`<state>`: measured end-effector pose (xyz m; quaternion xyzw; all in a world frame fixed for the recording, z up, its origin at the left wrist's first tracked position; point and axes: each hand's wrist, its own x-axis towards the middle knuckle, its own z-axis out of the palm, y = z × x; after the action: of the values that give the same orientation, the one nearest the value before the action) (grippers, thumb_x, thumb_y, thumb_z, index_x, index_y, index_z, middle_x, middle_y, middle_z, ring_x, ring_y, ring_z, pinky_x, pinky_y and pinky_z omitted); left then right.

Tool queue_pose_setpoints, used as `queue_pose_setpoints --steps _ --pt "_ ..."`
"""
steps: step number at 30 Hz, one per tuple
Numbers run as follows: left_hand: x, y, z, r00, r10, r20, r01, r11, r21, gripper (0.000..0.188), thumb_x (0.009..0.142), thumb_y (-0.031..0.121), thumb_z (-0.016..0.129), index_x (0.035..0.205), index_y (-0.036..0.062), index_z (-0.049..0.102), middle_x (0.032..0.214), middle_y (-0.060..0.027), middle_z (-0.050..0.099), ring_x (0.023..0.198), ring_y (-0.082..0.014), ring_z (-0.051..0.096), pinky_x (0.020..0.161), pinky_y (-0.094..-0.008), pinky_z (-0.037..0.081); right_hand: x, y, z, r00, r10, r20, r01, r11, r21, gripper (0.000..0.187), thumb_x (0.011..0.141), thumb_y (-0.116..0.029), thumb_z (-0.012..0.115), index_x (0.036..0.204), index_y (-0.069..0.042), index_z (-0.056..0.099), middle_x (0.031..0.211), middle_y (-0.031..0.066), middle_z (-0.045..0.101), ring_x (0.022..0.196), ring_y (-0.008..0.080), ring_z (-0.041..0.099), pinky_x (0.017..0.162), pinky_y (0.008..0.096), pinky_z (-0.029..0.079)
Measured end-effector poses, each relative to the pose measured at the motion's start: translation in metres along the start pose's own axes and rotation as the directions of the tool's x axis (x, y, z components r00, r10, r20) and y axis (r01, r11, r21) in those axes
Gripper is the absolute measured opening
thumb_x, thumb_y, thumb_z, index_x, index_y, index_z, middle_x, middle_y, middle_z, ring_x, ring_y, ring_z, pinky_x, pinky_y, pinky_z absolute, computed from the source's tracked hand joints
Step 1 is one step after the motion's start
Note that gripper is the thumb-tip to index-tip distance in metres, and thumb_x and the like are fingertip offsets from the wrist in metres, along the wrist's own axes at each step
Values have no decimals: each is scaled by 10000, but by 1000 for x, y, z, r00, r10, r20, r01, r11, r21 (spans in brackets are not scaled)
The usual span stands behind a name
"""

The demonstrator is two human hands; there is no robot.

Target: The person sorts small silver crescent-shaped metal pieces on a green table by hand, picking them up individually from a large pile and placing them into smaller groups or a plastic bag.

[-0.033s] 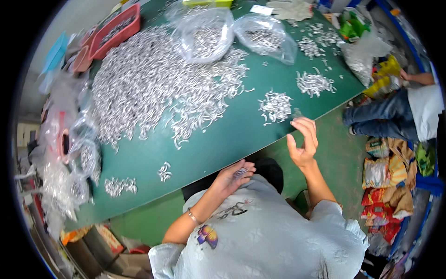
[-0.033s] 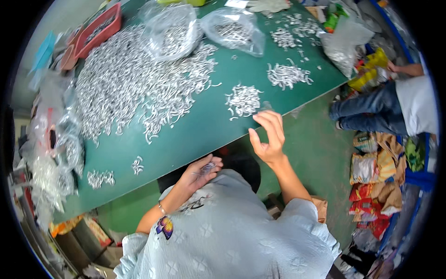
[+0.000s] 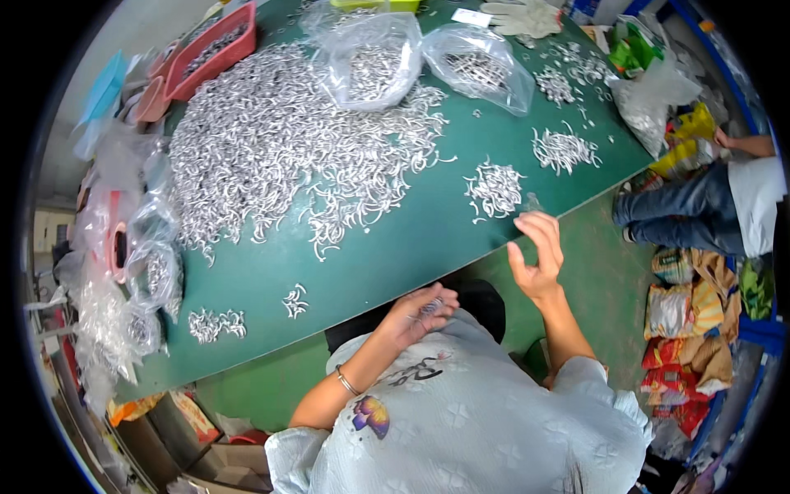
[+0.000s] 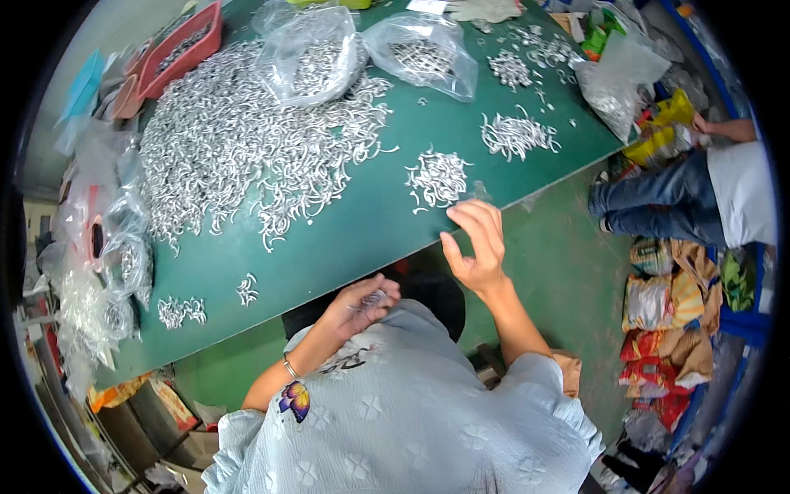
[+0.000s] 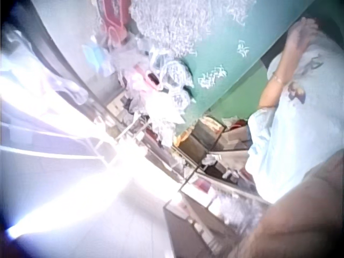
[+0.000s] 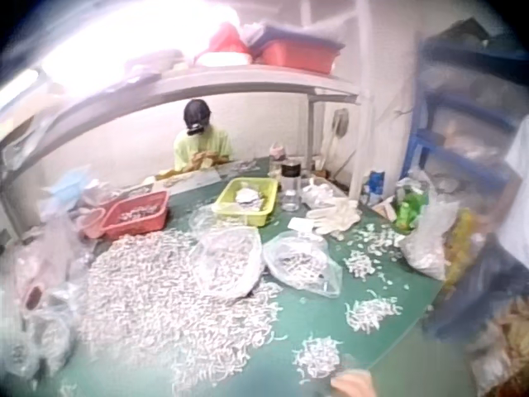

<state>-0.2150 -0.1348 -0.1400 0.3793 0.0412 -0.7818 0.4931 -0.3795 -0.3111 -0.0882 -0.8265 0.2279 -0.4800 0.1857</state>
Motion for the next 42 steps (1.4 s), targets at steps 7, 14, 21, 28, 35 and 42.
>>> queue_pose_setpoints --steps 7,14,21,28,35,42 --pt "-14 22 38 967 -208 -149 225 968 112 415 960 360 497 821 -4 642 697 -108 615 452 -74 464 391 -172 364 12 10 -1 994 106 27 -105 994 -37 196 760 47 629 954 22 614 956 142 595 891 316 554 790 381 446" --pt "-31 61 66 983 -183 29 183 983 10 392 976 327 473 779 10 592 590 -74 481 373 -33 263 313 -182 202 39 21 -8 970 236 49 -232 969 -80 194 789 22 618 983 21 617 990 153 587 921 303 549 822 367 443" --pt "-16 76 68 997 75 17 -62 913 -404 262 962 210 496 1070 -20 563 955 -111 596 822 -174 578 728 -276 500 37 94 -45 931 354 -87 -354 820 -451 832 688 -299 789 1337 16 375 1333 240 416 1250 407 369 1042 467 275" --pt "4 75 77 998 51 -25 -57 887 -459 295 949 118 472 1179 -64 500 1125 -184 572 1048 -292 571 931 -394 480 48 129 -39 855 519 11 -428 717 -550 1220 578 -531 811 1422 67 164 1443 291 250 1345 463 222 1102 496 198" --pt "7 77 84 1000 12 -8 -14 901 -434 296 945 114 478 1175 -71 501 1089 -182 587 1003 -284 588 906 -392 494 63 113 -10 891 451 55 -321 711 -626 1113 608 -543 779 1400 27 243 1391 241 334 1319 417 266 1094 509 188" --pt "15 79 85 1000 -5 19 13 896 -443 298 931 101 497 1174 -73 504 1072 -184 596 959 -264 599 874 -377 510 76 118 -9 945 292 150 -161 810 -563 534 717 -359 739 1105 -22 593 1103 141 502 1063 320 443 919 431 327"
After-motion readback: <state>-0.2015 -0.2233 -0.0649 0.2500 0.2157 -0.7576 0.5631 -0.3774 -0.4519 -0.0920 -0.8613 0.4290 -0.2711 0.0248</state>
